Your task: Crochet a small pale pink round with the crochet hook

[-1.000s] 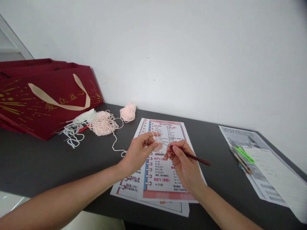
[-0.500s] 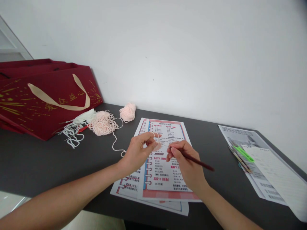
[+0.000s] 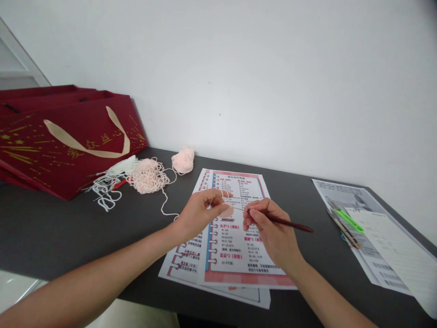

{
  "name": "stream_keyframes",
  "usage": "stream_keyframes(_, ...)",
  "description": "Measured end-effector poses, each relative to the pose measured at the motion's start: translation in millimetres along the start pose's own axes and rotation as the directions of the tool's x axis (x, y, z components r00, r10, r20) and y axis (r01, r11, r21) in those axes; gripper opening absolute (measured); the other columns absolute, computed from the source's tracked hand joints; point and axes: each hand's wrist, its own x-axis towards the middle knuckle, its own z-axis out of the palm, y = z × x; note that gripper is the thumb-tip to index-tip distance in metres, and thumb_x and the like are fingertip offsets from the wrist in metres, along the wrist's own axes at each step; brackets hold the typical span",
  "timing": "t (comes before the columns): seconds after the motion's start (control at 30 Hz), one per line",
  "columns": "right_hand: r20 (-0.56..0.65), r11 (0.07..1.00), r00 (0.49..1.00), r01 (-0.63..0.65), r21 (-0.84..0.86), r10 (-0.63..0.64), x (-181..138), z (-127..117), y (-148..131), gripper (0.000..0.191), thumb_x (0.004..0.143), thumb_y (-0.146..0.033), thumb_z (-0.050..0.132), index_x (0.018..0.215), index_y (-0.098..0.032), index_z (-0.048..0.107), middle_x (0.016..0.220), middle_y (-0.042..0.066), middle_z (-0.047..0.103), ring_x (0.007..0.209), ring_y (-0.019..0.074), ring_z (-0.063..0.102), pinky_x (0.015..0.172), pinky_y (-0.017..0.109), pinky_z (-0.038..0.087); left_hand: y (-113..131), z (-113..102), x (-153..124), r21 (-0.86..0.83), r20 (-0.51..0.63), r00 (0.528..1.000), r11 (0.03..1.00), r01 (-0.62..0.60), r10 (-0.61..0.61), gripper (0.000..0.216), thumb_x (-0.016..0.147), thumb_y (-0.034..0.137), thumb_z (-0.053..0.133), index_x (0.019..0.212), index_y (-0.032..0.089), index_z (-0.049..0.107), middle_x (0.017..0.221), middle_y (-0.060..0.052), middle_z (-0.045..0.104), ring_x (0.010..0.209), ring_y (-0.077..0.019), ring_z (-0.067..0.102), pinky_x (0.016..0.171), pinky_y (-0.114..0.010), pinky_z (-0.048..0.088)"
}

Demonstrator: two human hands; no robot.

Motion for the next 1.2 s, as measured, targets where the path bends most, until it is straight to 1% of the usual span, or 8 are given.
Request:
stream_keyframes(0.13,0.030,0.929,0.979,-0.202,0.309,0.202,5,3,-2,0.008,0.079,-0.021,0.064,0.072,-0.018,0.062,0.066,-0.001,0.061,0.055,0.0103,0.056,0.052,0.023,0.046,0,1,0,-0.209,0.066,0.992,0.971,0.118,-0.107,0.007,0.073,0.021,0.065,0.070,0.017,0.059,0.073,0.001,0.061,0.081,-0.0153,0.058,0.070,-0.027,0.041)
stream_keyframes(0.3,0.079,0.858,0.946,-0.318,0.404,0.314,3,10,0,0.010,0.078,-0.023,0.065,0.072,-0.018,0.060,0.065,-0.001,0.060,0.054,0.0091,0.051,0.051,0.022,0.045,-2,5,-3,-0.315,0.141,0.969,0.919,0.238,-0.203,0.018,0.070,0.020,0.068,0.087,0.016,0.064,0.067,0.004,0.059,0.061,-0.0093,0.053,0.063,-0.025,0.039)
stream_keyframes(0.67,0.005,0.954,0.992,-0.122,0.275,0.126,-1,14,7,0.008,0.085,-0.023,0.058,0.078,-0.020,0.059,0.070,-0.001,0.060,0.058,0.0108,0.052,0.053,0.024,0.044,-3,7,-6,-0.443,0.202,0.939,0.828,0.342,-0.280,0.028,0.069,0.020,0.072,0.096,0.017,0.065,0.066,0.004,0.062,0.062,-0.0098,0.056,0.067,-0.026,0.040)
stream_keyframes(0.83,0.019,0.993,0.999,0.048,-0.108,-0.046,-4,5,10,0.007,0.088,-0.022,0.054,0.081,-0.022,0.055,0.072,-0.002,0.058,0.059,0.0118,0.053,0.056,0.026,0.044,-3,7,-6,-0.440,0.212,0.930,0.821,0.364,-0.299,0.028,0.069,0.020,0.072,0.097,0.016,0.065,0.065,0.004,0.061,0.062,-0.0092,0.055,0.067,-0.025,0.039)
stream_keyframes(0.9,0.059,0.908,0.980,0.197,-0.369,-0.189,-7,4,11,0.007,0.088,-0.019,0.051,0.083,-0.023,0.053,0.075,-0.001,0.057,0.062,0.0131,0.053,0.059,0.028,0.044,-1,8,-7,-0.441,0.194,0.932,0.821,0.363,-0.307,0.028,0.069,0.020,0.072,0.096,0.015,0.065,0.064,0.004,0.060,0.061,-0.0091,0.055,0.066,-0.025,0.039)
stream_keyframes(1.0,0.271,0.628,0.880,0.469,-0.621,-0.389,-10,5,11,0.013,0.087,-0.011,0.047,0.088,-0.023,0.050,0.082,0.002,0.056,0.071,0.0162,0.054,0.063,0.030,0.045,0,12,-7,-0.431,0.117,0.939,0.835,0.341,-0.324,0.029,0.069,0.022,0.072,0.096,0.014,0.065,0.063,0.004,0.061,0.061,-0.0091,0.053,0.067,-0.025,0.039)
stream_keyframes(1.1,0.436,0.362,0.776,0.610,-0.705,-0.456,-10,9,10,0.018,0.084,-0.005,0.045,0.089,-0.022,0.048,0.082,0.005,0.056,0.073,0.0189,0.053,0.062,0.033,0.045,1,15,-8,-0.426,0.042,0.940,0.845,0.322,-0.337,0.031,0.068,0.022,0.073,0.097,0.014,0.066,0.066,0.004,0.062,0.063,-0.0095,0.054,0.070,-0.026,0.040)
stream_keyframes(1.2,0.485,0.212,0.724,0.639,-0.739,-0.491,-10,12,8,0.020,0.084,-0.004,0.044,0.090,-0.023,0.048,0.079,0.005,0.055,0.070,0.0197,0.052,0.061,0.034,0.045,1,17,-9,-0.474,0.051,0.934,0.814,0.335,-0.354,0.029,0.067,0.022,0.074,0.093,0.014,0.066,0.070,0.002,0.065,0.069,-0.0118,0.058,0.075,-0.028,0.042)
